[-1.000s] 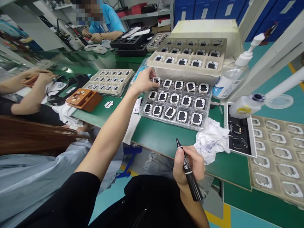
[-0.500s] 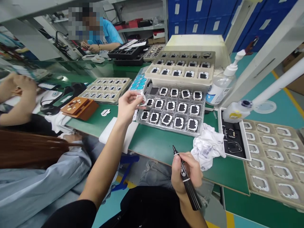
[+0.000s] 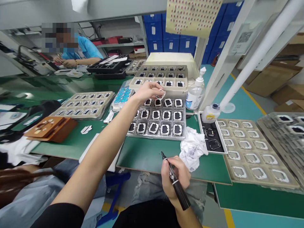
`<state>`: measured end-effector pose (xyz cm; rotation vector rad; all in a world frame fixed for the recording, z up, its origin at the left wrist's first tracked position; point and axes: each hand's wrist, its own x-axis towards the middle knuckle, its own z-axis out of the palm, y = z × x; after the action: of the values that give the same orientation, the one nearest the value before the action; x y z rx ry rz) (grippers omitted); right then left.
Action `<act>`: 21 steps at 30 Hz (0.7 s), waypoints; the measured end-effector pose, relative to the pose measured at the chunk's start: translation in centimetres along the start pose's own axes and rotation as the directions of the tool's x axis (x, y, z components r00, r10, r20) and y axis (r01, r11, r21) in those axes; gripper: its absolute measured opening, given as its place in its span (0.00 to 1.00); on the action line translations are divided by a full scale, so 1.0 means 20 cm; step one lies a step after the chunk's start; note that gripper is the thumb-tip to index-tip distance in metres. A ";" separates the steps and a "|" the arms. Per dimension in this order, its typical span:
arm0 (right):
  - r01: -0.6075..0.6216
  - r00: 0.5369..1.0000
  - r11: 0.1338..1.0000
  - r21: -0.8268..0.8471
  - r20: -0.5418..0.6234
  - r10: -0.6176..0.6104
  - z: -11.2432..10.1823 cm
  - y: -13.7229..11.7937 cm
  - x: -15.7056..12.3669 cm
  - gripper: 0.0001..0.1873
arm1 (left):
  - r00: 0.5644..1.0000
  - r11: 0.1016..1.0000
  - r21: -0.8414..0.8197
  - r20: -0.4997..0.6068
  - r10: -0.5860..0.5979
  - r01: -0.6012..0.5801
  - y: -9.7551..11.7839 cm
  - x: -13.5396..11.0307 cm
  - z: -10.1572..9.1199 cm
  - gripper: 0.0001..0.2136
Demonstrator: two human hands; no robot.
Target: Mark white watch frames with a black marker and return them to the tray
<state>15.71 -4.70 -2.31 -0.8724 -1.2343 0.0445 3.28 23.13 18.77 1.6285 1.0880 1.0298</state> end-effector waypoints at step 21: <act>0.028 0.998 0.998 0.062 0.055 -0.031 -0.03 -0.03 0.03 0.11 | 0.977 0.873 -0.478 -0.213 -0.007 -0.098 -0.46 -1.08 0.06 0.34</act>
<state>16.27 -5.17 -1.45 -0.8045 -1.2915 0.0829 -3.15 4.31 6.41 1.1586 0.8306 1.4026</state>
